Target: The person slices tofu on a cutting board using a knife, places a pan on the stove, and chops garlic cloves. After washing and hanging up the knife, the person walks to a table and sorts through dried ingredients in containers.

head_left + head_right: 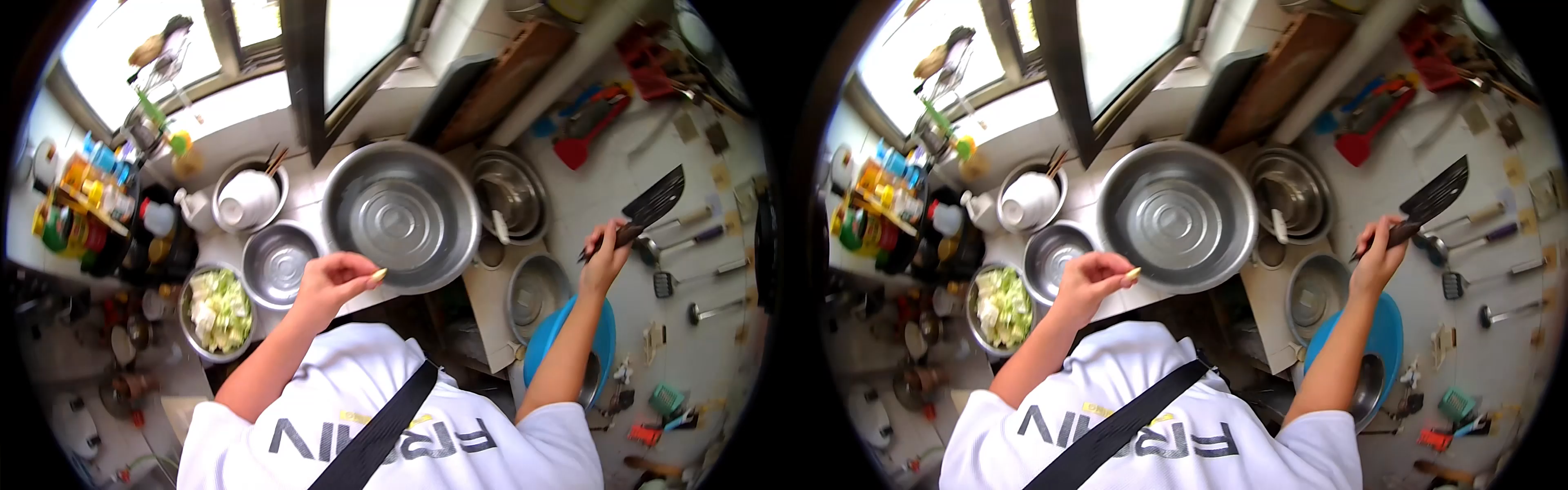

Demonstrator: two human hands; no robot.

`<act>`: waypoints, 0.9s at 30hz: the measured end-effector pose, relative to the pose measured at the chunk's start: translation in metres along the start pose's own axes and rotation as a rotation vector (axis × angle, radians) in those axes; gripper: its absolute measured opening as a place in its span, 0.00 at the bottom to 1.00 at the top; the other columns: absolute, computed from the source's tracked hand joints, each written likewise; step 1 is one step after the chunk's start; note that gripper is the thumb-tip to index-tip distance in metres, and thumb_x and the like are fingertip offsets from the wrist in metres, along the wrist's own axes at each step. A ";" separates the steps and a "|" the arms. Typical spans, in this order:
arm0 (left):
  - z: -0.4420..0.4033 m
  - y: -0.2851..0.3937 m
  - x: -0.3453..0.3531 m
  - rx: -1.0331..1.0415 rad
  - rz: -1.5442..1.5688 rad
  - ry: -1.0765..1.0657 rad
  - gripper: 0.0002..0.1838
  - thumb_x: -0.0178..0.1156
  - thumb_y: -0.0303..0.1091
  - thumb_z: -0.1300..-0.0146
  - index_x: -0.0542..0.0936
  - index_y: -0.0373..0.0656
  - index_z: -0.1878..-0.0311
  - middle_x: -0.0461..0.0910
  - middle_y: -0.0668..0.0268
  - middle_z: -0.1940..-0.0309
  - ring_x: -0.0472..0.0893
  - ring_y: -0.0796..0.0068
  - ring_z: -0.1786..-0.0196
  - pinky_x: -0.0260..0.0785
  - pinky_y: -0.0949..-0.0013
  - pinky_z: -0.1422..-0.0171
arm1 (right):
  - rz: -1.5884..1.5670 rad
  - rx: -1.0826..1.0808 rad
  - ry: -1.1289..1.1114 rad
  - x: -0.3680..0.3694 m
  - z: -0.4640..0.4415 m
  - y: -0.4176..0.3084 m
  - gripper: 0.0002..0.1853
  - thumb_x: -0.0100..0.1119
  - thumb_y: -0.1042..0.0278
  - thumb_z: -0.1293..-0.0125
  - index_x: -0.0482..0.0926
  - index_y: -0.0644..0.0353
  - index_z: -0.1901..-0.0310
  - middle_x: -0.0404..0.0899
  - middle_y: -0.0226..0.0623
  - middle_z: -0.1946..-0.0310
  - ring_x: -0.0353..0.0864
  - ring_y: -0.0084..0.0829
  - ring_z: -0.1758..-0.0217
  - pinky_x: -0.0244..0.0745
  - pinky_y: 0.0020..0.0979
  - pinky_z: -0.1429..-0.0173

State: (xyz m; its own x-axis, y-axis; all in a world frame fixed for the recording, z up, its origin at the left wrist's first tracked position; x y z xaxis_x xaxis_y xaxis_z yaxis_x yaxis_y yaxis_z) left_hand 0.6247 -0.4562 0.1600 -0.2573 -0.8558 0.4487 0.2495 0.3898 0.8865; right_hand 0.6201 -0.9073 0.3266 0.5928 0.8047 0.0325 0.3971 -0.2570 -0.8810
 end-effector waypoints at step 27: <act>0.188 0.053 -0.037 0.523 0.096 0.280 0.09 0.60 0.39 0.29 0.75 0.45 0.56 0.74 0.59 0.51 0.76 0.75 0.52 0.75 0.69 0.45 | 0.047 -0.581 -1.390 0.234 0.337 -0.146 0.24 0.73 0.48 0.44 0.79 0.61 0.58 0.73 0.30 0.79 0.75 0.32 0.80 0.68 0.32 0.74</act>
Point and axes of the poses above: each hand's wrist, its own z-axis away from the middle knuckle, its own x-axis out of the palm, y = z × x, the point moved 10 cm from there along -z, towards the middle knuckle
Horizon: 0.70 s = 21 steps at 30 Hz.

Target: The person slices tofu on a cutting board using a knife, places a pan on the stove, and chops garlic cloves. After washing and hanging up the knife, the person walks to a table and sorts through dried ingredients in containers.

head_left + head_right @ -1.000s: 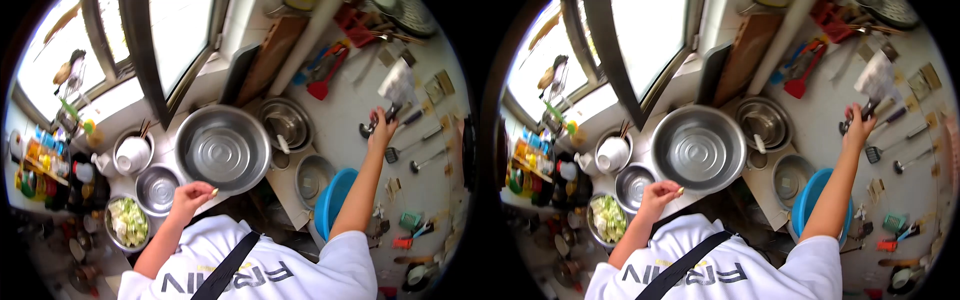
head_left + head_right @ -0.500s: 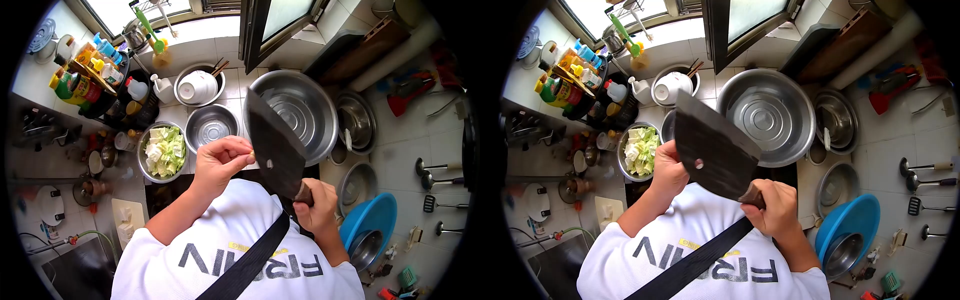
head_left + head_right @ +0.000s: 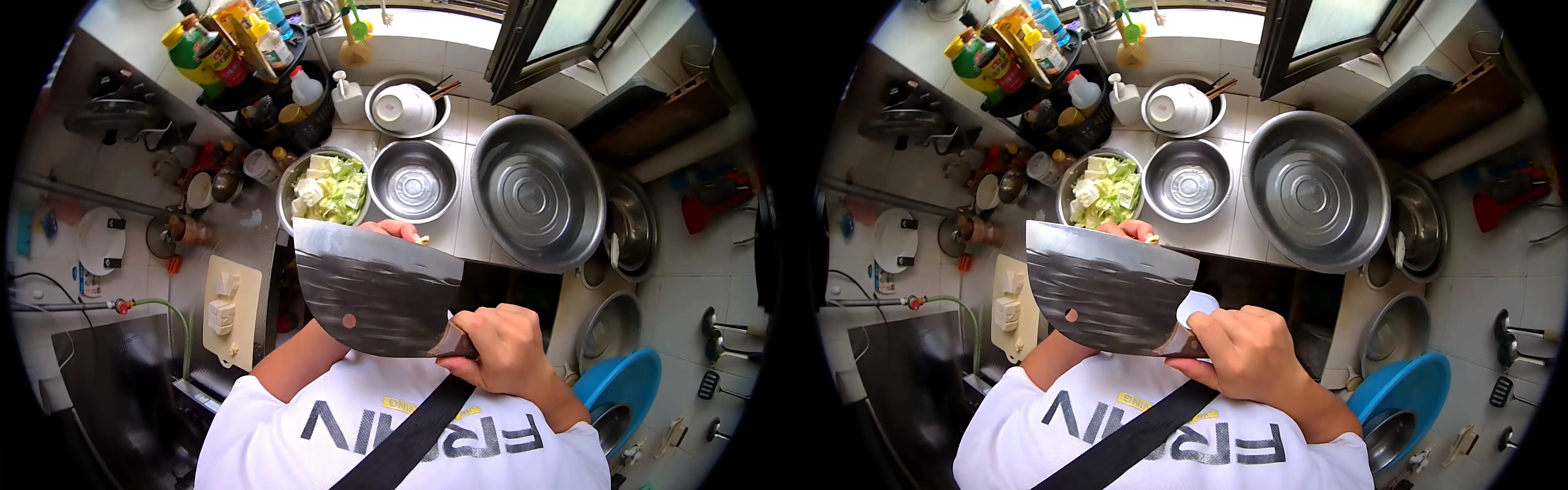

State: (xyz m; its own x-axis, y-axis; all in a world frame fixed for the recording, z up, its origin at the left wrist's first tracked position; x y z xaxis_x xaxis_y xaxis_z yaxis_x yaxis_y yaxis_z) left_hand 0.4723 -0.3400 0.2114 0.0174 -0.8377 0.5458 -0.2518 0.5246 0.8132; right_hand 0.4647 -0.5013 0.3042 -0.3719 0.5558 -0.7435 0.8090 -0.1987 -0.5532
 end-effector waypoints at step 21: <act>0.244 0.050 -0.007 0.082 -0.196 -0.129 0.10 0.67 0.32 0.35 0.78 0.40 0.56 0.76 0.57 0.51 0.76 0.71 0.46 0.71 0.65 0.38 | 0.050 0.163 0.090 0.112 0.132 -0.217 0.23 0.70 0.47 0.42 0.79 0.60 0.61 0.74 0.30 0.81 0.75 0.34 0.81 0.70 0.33 0.75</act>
Point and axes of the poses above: each hand's wrist, its own z-axis away from the middle knuckle, its own x-axis out of the palm, y = z × x, the point moved 10 cm from there along -z, towards the middle knuckle
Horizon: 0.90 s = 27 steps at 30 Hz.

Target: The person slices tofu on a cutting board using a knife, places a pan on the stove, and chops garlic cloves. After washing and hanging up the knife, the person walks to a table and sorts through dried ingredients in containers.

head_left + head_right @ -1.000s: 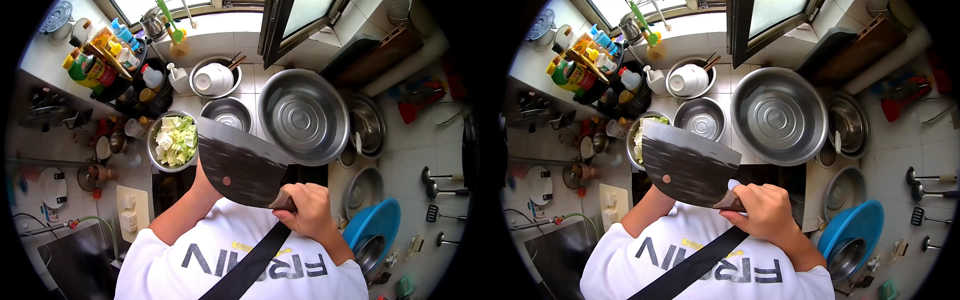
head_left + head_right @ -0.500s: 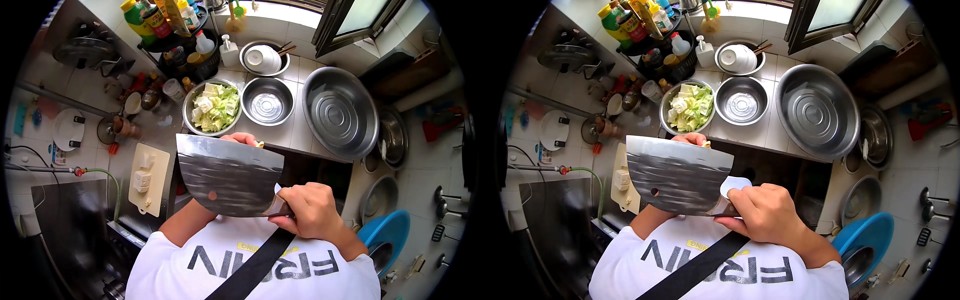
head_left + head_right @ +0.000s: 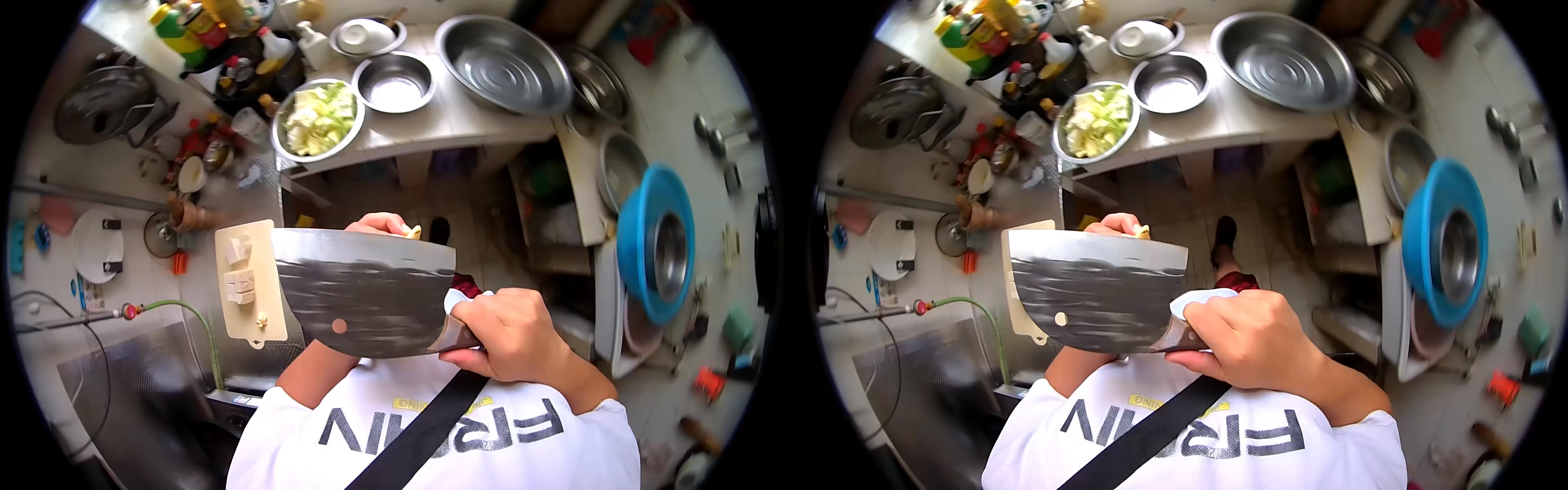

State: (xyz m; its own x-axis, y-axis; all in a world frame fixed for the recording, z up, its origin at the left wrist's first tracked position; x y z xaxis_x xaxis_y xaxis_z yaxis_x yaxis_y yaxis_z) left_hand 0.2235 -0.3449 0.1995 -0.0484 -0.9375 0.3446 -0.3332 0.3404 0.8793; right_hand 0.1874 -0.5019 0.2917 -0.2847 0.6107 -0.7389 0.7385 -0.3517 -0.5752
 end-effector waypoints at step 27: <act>0.370 -0.033 0.566 -0.473 0.806 -1.074 0.09 0.64 0.34 0.32 0.74 0.45 0.60 0.76 0.64 0.56 0.75 0.73 0.48 0.76 0.72 0.47 | 0.555 0.977 0.789 -0.125 0.584 -0.242 0.22 0.70 0.50 0.39 0.77 0.63 0.62 0.75 0.32 0.80 0.77 0.34 0.82 0.72 0.32 0.77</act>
Point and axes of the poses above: each hand's wrist, its own z-axis away from the middle knuckle, its own x-axis out of the palm, y = z × x, the point moved 10 cm from there along -z, towards the middle knuckle
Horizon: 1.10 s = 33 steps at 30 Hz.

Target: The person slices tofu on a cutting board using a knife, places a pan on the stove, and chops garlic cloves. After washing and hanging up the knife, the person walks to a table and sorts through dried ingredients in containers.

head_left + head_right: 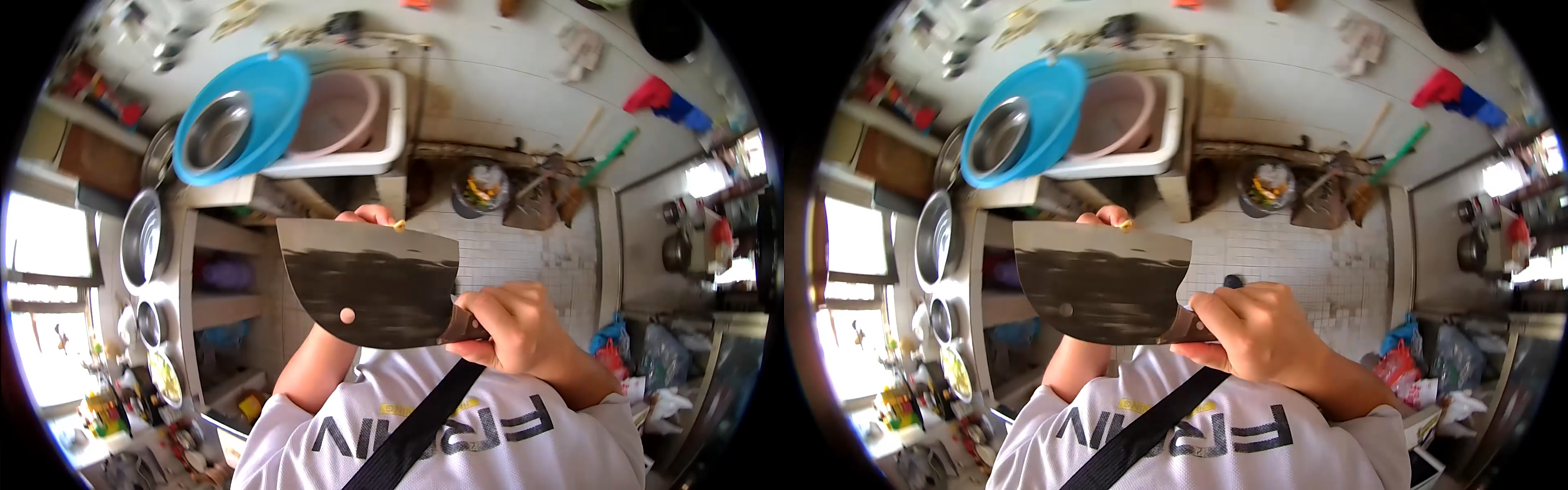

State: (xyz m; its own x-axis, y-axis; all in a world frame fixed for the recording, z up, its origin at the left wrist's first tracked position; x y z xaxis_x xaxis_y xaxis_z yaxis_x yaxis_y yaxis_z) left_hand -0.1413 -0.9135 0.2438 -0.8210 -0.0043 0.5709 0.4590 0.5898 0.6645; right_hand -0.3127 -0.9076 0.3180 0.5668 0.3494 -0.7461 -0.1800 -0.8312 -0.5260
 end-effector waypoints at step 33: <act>-0.008 -0.110 0.027 -0.438 0.316 0.397 0.05 0.59 0.25 0.30 0.82 0.38 0.54 0.82 0.62 0.63 0.77 0.74 0.66 0.71 0.71 0.59 | -1.424 0.516 0.161 -0.008 0.046 0.197 0.23 0.57 0.44 0.26 0.70 0.61 0.57 0.61 0.26 0.84 0.56 0.18 0.86 0.51 0.25 0.80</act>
State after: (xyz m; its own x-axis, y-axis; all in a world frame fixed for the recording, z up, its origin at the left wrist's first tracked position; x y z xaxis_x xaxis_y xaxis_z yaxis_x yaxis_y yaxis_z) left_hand -0.2110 -0.9852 0.1902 -0.4759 -0.2316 0.8485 0.8208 0.2296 0.5231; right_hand -0.3900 -1.0541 0.2019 0.5782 0.6264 0.5228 0.3419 0.3957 -0.8523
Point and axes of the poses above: each hand's wrist, its own z-axis away from the middle knuckle, its own x-axis out of the palm, y = z × x, the point moved 10 cm from there along -z, towards the middle knuckle
